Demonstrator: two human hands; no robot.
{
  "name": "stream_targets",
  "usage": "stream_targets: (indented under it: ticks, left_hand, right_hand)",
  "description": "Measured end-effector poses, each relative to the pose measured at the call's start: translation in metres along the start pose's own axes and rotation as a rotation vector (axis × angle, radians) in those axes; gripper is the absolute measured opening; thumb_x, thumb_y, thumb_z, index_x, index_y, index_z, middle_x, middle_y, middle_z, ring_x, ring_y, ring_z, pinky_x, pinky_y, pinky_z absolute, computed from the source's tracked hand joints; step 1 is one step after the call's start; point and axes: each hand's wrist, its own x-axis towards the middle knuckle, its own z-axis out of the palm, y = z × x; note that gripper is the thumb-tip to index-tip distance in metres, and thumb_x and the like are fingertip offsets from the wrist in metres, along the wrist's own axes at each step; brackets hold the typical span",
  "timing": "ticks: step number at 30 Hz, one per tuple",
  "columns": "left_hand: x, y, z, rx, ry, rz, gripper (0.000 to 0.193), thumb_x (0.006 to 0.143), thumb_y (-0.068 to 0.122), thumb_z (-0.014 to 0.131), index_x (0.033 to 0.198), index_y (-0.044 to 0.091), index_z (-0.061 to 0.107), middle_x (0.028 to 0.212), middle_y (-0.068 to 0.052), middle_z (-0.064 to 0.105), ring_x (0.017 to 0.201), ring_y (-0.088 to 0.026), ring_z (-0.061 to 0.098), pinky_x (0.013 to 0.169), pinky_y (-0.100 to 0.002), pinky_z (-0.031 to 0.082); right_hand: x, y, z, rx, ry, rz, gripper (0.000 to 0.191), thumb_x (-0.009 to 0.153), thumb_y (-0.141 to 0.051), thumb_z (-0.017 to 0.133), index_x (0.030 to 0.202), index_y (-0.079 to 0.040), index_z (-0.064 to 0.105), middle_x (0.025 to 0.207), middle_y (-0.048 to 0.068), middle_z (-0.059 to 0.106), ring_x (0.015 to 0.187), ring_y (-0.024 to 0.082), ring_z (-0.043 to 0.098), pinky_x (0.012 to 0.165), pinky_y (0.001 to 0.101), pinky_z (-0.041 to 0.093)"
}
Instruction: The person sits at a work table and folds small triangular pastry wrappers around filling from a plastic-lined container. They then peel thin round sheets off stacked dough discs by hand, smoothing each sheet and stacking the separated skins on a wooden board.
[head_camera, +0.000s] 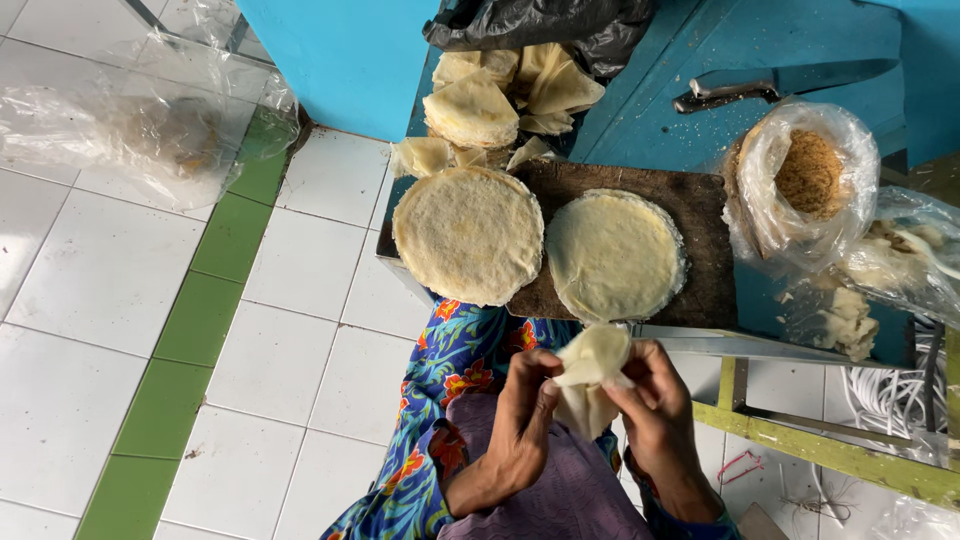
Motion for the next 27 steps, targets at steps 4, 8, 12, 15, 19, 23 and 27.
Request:
stream_targets:
  ticks: [4,8,12,15,19,23,27]
  left_hand:
    - [0.009,0.016,0.001,0.285,-0.122,0.110,0.040,0.092,0.014,0.075,0.122,-0.003,0.055,0.103,-0.010,0.063,0.093,-0.015,0.062,0.084,-0.031,0.053]
    - [0.013,0.013,-0.004,0.418,-0.084,0.026,0.026,0.096,0.018,0.071,0.114,-0.001,0.067,0.098,-0.007,0.069,0.085,-0.011,0.068,0.072,-0.027,0.055]
    - [0.015,-0.013,-0.013,0.222,0.013,-0.123,0.023,0.107,0.018,0.062,0.104,-0.002,0.072,0.088,-0.004,0.074,0.082,-0.008,0.064,0.075,-0.025,0.054]
    - [0.012,-0.029,-0.012,-0.136,0.104,-0.013,0.024,0.114,0.017,0.057,0.107,-0.004,0.065,0.094,-0.003,0.068,0.091,-0.009,0.060,0.085,-0.027,0.051]
    - [0.012,-0.025,-0.005,-0.206,0.095,-0.114,0.025,0.107,0.023,0.056,0.112,0.000,0.064,0.103,-0.001,0.068,0.100,-0.008,0.059,0.091,-0.025,0.048]
    - [0.020,-0.005,-0.001,0.014,-0.019,-0.103,0.031,0.097,0.027,0.062,0.117,0.003,0.058,0.103,-0.001,0.066,0.099,-0.006,0.060,0.087,-0.025,0.049]
    - [0.024,-0.002,0.006,0.092,0.022,-0.168,0.027,0.104,0.027,0.065,0.101,0.001,0.062,0.083,-0.003,0.065,0.077,-0.008,0.054,0.066,-0.025,0.047]
  right_hand:
    - [-0.003,-0.010,0.025,-0.346,0.010,-0.085,0.022,0.093,-0.009,0.065,0.113,-0.001,0.062,0.096,0.006,0.068,0.085,0.010,0.064,0.073,0.0248,0.055]
    - [-0.003,-0.017,0.027,-0.585,0.020,-0.219,0.019,0.095,-0.011,0.061,0.112,-0.001,0.063,0.095,0.002,0.071,0.086,0.006,0.066,0.075,0.0215,0.053]
    - [-0.002,-0.018,0.009,-0.458,0.044,-0.135,0.011,0.100,-0.011,0.063,0.105,-0.002,0.066,0.093,0.004,0.066,0.080,0.007,0.056,0.070,0.0217,0.045]
    - [0.004,-0.018,-0.002,-0.178,0.113,-0.068,0.010,0.101,-0.009,0.061,0.108,-0.002,0.063,0.095,0.005,0.066,0.080,0.010,0.058,0.070,0.0241,0.048]
    - [0.010,-0.016,0.001,0.193,0.013,0.053,0.021,0.097,-0.014,0.057,0.113,-0.001,0.059,0.097,0.009,0.065,0.087,0.017,0.064,0.073,0.0315,0.054]
    - [0.006,-0.014,0.012,0.006,-0.004,0.120,0.029,0.097,-0.020,0.057,0.119,0.000,0.056,0.101,0.011,0.063,0.093,0.016,0.059,0.080,0.0298,0.046]
    - [0.005,-0.012,0.018,-0.089,-0.126,-0.009,0.029,0.097,-0.022,0.058,0.116,0.000,0.060,0.104,0.010,0.064,0.099,0.015,0.062,0.088,0.0292,0.049]
